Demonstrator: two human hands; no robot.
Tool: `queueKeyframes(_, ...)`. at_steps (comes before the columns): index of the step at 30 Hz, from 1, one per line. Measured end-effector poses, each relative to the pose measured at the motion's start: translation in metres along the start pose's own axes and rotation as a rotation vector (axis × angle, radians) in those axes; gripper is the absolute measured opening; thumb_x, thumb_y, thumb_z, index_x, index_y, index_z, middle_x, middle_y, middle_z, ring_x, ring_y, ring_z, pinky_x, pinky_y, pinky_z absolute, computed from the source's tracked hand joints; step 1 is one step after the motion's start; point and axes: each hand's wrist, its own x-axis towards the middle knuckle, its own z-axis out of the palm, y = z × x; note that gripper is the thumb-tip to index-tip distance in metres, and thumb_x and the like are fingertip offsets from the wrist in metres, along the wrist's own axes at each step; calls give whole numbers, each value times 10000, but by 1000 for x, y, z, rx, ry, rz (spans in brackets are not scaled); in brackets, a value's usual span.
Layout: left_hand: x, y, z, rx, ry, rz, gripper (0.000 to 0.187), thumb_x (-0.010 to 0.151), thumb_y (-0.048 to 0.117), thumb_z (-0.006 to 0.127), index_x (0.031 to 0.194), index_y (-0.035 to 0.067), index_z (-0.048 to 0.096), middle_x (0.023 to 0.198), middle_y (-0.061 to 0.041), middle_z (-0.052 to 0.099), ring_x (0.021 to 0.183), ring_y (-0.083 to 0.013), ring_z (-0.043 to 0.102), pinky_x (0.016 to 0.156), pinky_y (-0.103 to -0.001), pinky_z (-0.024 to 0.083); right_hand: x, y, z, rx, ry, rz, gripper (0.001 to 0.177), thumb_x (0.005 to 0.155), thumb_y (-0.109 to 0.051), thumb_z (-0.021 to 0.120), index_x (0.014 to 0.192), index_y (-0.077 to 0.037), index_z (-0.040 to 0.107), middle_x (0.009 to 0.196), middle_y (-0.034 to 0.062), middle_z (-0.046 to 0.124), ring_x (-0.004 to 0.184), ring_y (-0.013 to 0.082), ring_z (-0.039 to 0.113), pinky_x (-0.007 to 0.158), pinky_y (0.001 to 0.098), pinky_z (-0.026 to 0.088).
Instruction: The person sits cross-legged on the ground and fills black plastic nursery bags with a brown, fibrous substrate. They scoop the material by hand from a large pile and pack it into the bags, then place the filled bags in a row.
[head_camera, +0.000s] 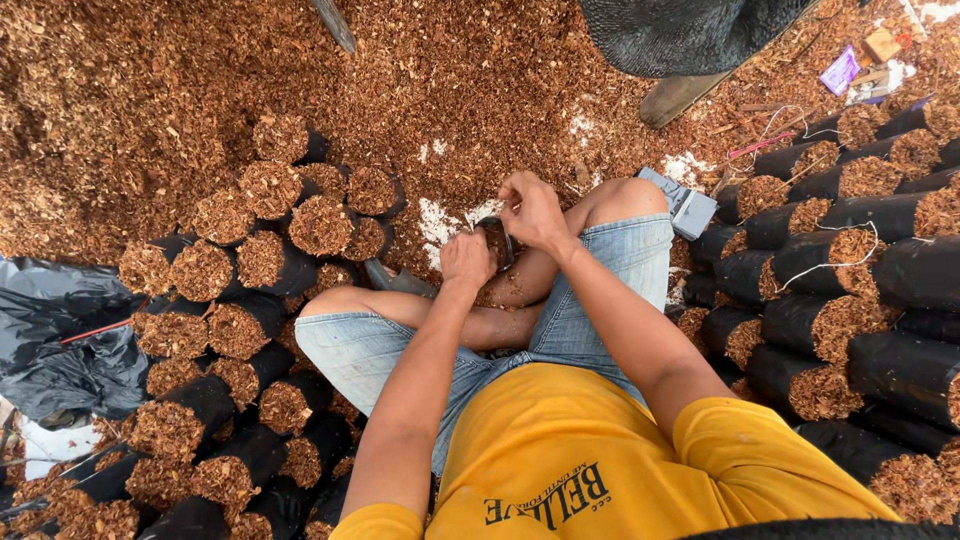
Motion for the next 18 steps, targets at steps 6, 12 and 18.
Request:
queueKeyframes(6, -27, 24, -36, -304, -72, -42, 572, 819, -55, 670, 1367, -2, 512, 1501, -260, 457, 1204, -502, 634, 1029, -602, 552, -6, 34, 25, -434, -353, 234, 261, 796, -278, 721, 1016, -136, 724, 968, 188, 738, 996, 412, 736, 853, 535, 608)
queueKeyframes(12, -19, 13, -13, -186, -215, -25, 555, 859, -11, 679, 1398, 83, 589, 1488, -243, 483, 1210, -474, 649, 998, -562, 592, -4, 13, 21, -159, -310, -74, 134, 761, -15, 613, 837, -90, 694, 811, 132, 732, 834, 370, 730, 762, 492, 588)
queueKeyframes(18, -3, -15, 40, -313, -131, -44, 559, 798, -28, 681, 1348, 66, 663, 1429, -229, 579, 1147, -438, 690, 917, -490, 623, 3, -41, -8, -794, -524, -119, 275, 751, -239, 720, 1008, -330, 759, 1196, 35, 542, 1169, 256, 571, 1005, 386, 514)
